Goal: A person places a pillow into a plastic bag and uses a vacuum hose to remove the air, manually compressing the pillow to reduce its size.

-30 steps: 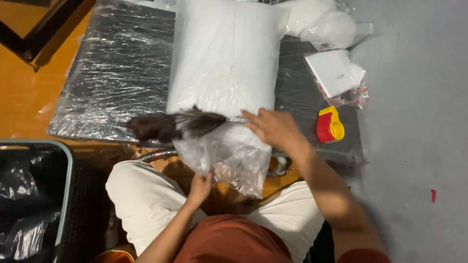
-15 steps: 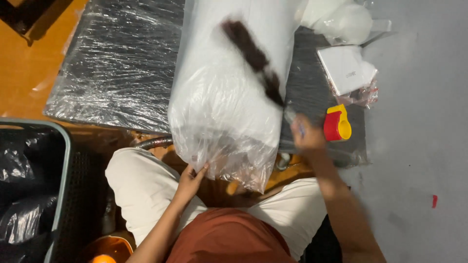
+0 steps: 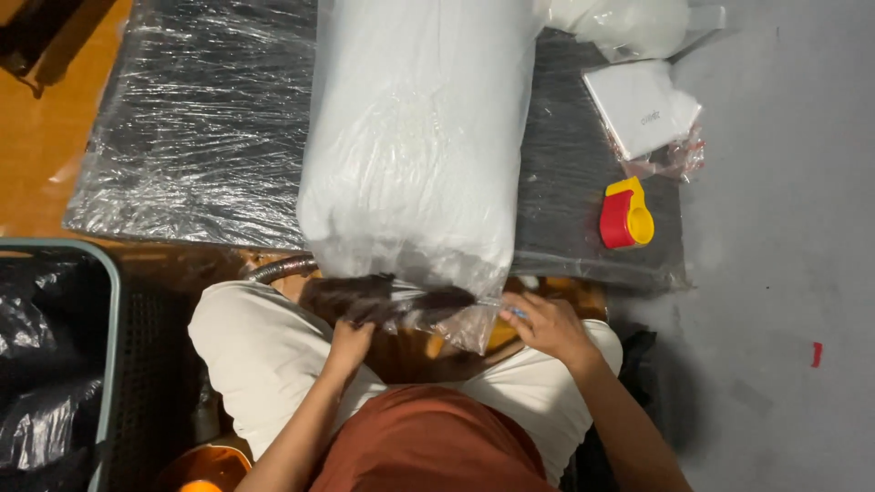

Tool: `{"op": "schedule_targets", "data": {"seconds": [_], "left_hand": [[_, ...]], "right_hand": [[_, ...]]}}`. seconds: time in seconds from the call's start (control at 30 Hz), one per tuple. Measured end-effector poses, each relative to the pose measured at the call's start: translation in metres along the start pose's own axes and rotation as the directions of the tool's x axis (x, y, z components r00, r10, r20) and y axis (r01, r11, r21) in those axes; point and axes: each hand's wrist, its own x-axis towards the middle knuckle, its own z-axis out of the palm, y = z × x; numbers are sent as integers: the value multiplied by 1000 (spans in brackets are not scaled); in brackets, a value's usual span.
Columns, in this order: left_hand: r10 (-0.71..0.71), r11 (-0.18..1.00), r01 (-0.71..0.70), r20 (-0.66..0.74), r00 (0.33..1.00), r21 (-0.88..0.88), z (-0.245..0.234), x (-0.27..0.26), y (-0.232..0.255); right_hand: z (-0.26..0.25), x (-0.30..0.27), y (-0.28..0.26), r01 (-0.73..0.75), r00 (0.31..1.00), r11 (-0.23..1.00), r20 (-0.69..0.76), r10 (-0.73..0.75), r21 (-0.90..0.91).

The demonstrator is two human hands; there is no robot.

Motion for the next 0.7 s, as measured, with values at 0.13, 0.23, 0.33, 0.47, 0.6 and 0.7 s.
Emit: {"op": "schedule_targets", "data": {"seconds": [0.13,0.23,0.33,0.47,0.6,0.7], "left_hand": [[-49,998,49,7,999,36,-4,-10,11],[-60,997,60,-3,998,41,-6,-20,26],[-55,997,56,-14,998,44,-7,-16,23],[-57,992,56,5,998,113,-11,3,-14],[-2,988,-15,109,994,155,-32,-22,27],[63,980,-98,193,979,175,-58,-18,23]], "right_hand": [[39,-7,20,-57,963,974,-244,111,218],[36,-5,15,-68,957,963,-257,137,261],[27,-1,19,-9,956,967,-283,83,254],[56,1,50,-353,803,850,-339,490,391],[60,14,91,-630,603,682,-318,731,372],[47,20,113,-752,525,539,-150,838,378]]}}
